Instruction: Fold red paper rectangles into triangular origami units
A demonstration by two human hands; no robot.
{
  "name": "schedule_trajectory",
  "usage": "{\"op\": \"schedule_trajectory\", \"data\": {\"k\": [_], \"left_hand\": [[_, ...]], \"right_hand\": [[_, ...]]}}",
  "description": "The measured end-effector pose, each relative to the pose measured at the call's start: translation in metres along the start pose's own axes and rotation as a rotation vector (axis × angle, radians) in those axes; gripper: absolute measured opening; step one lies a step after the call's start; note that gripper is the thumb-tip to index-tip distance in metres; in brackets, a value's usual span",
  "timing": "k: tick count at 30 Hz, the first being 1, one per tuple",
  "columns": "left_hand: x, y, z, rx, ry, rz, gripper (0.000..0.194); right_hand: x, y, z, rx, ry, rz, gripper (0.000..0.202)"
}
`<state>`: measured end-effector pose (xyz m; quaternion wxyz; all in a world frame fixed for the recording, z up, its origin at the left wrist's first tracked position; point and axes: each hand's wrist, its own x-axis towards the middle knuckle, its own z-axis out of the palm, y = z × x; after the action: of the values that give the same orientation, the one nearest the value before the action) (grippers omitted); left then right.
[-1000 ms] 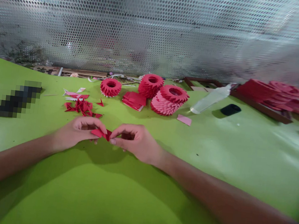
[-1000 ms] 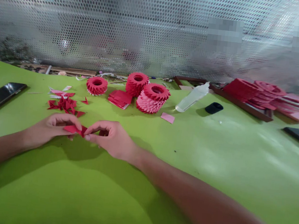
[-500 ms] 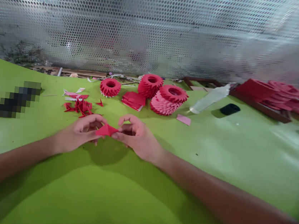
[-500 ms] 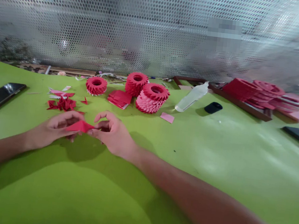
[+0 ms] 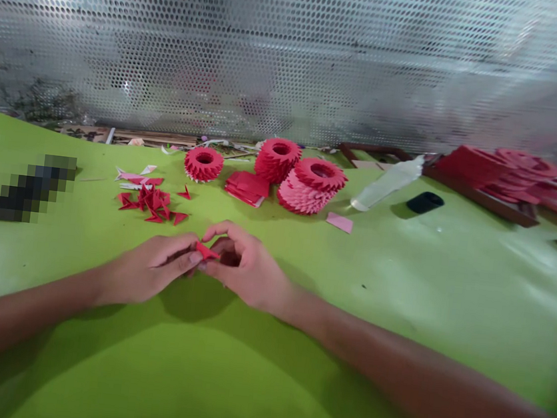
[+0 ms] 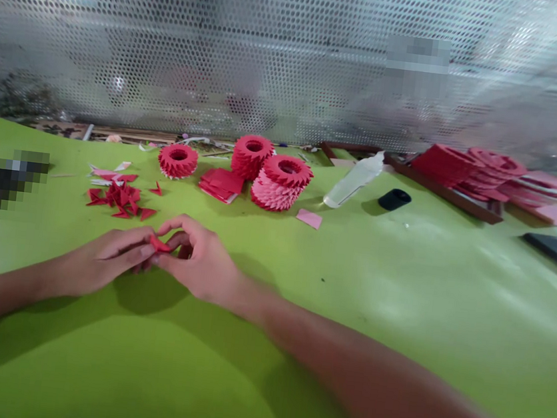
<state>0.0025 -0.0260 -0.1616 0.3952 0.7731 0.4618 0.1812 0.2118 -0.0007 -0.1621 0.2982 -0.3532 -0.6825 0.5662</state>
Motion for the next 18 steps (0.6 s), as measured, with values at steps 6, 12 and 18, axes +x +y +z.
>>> {"op": "schedule_trajectory", "data": {"k": [6,12,18], "left_hand": [[0.002,-0.002,0.000,0.020,-0.012,0.007,0.046],[0.002,-0.004,-0.001,0.048,0.030,-0.027,0.044],[0.001,-0.005,-0.001,0.036,0.071,-0.024,0.045]], "right_hand": [[-0.004,-0.003,0.001,-0.100,-0.025,0.008,0.032],[-0.004,-0.005,-0.004,-0.157,-0.071,0.020,0.029],[-0.001,-0.002,-0.009,-0.178,-0.110,0.082,0.033]]}}
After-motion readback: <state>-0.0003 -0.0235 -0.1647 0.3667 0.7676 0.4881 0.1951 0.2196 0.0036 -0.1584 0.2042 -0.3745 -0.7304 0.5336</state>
